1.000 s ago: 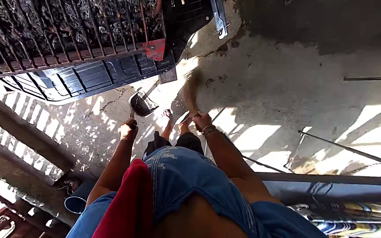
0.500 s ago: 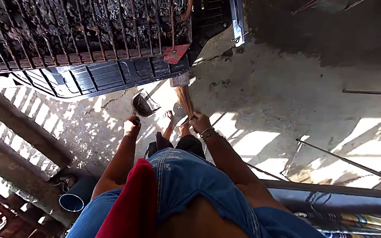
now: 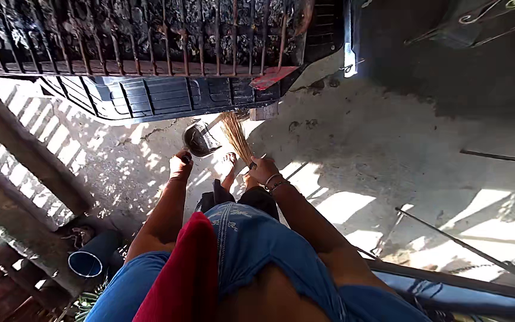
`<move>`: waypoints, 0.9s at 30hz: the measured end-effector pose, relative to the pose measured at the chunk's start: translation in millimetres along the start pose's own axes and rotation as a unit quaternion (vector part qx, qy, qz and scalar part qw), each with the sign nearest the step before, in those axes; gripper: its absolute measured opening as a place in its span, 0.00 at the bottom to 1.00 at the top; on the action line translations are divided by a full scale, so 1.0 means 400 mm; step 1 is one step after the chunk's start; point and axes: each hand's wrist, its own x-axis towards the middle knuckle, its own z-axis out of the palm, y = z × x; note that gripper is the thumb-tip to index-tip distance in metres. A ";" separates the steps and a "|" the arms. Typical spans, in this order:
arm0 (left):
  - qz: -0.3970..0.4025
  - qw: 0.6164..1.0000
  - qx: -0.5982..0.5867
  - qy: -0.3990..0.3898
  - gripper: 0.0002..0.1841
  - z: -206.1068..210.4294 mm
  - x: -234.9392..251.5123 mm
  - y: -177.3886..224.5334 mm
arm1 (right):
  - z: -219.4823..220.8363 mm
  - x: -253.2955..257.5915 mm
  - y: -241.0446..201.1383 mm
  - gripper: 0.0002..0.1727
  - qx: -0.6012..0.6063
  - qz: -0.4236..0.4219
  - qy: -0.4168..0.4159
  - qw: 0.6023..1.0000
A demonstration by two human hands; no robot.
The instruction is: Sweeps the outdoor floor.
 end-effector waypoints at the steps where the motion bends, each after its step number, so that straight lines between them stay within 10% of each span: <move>1: 0.001 1.000 0.002 -0.003 0.10 -0.003 0.001 0.000 | 0.005 -0.010 0.002 0.31 0.019 -0.006 -0.008 1.000; 16: 0.017 1.000 -0.007 0.003 0.12 -0.048 -0.044 -0.078 | 0.019 -0.095 0.105 0.29 0.165 0.056 -0.008 0.985; 27: 0.004 0.998 0.064 0.018 0.11 -0.179 -0.068 -0.251 | -0.031 -0.127 0.321 0.32 0.333 0.200 0.285 0.876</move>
